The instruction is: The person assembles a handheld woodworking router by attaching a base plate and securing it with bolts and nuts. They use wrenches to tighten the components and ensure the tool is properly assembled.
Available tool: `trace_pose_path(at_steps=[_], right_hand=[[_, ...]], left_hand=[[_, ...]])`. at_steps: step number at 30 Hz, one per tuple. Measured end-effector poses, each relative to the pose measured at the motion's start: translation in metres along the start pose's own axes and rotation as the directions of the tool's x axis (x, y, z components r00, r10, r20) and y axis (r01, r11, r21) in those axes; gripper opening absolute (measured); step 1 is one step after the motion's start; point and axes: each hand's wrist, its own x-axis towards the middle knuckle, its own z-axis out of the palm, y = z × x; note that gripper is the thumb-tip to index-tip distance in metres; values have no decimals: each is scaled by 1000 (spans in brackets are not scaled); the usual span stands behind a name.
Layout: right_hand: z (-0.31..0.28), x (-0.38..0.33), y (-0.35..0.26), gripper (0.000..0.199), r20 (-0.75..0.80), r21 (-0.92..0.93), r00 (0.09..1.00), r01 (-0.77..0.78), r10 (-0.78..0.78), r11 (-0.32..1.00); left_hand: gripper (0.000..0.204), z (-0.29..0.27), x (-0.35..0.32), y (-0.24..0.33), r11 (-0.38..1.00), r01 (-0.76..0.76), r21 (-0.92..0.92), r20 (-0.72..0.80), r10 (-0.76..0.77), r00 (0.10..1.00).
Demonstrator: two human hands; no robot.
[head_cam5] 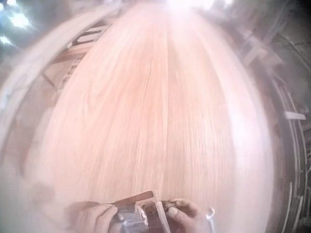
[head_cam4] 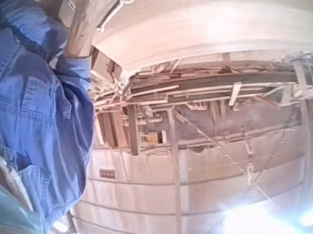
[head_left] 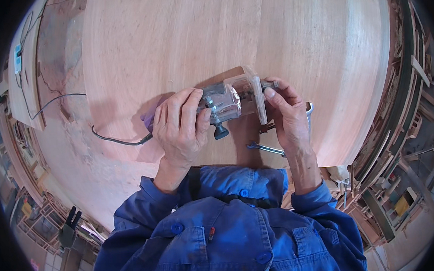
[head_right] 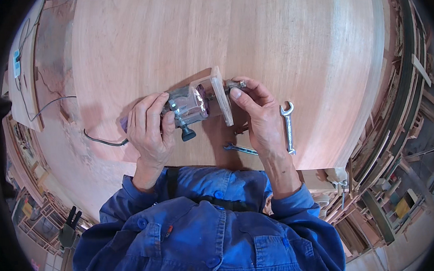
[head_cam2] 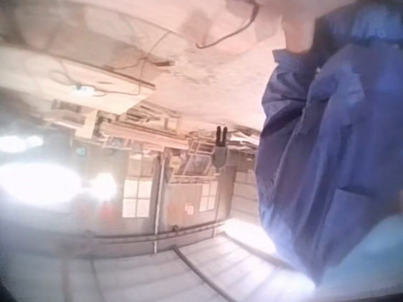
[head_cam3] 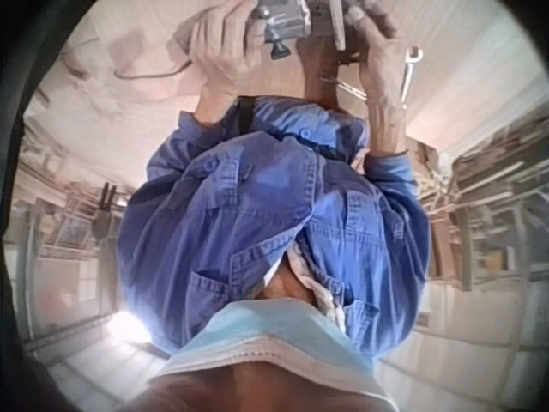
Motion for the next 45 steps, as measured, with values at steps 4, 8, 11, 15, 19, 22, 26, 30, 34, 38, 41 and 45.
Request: trace_pose_path(at_steps=[4, 8, 11, 15, 19, 22, 26, 30, 34, 38, 41, 45], right_hand=[[3, -1, -1, 26, -9, -53, 999, 51, -51, 997], [0, -5, -3, 27, -10, -68, 1000, -15, 14, 998], [-5, -2, -2, 27, 9, -87, 1000, -23, 24, 996], [1, -4, -4, 27, 12, -72, 1000, -14, 14, 997], [-1, -2, -11, 27, 35, -163, 998, -39, 45, 986], [-9, 6, -21, 26, 93, -319, 991, -59, 93, 946], [-11, 19, -33, 26, 177, -470, 972, -55, 155, 881], [-14, 25, -35, 26, 187, -486, 974, -23, 130, 874], [-12, 28, -37, 26, 220, -547, 968, 22, 118, 837], [-13, 32, -42, 25, 228, -562, 956, -25, 183, 827], [-14, 32, -40, 25, 223, -549, 957, -32, 183, 835], [-13, 31, -39, 26, 224, -573, 959, -15, 174, 820]], left_hand=[[29, 0, 0, 0, 999, -1, -33, -11, 1, 1000], [29, 0, 1, 0, 1000, -7, -18, -14, 7, 1000], [29, 0, 3, -1, 1000, -12, -11, -15, 12, 1000], [29, 0, 2, -1, 1000, -7, -10, -23, 7, 1000], [29, 2, 2, -1, 1000, -11, -12, -29, 11, 1000], [29, 1, 2, -2, 1000, -3, -20, -24, 2, 1000], [29, 2, -1, -2, 1000, -7, -19, -35, 6, 999], [29, 4, 0, 0, 1000, -19, -7, -41, 19, 999], [28, 3, -1, 0, 999, -1, -33, -35, 0, 999], [28, 5, -4, 2, 999, -18, -37, -45, 16, 999], [28, 7, -7, 3, 1000, -25, -19, -46, 24, 999], [29, 8, -7, 3, 1000, -30, -2, -52, 30, 998]])
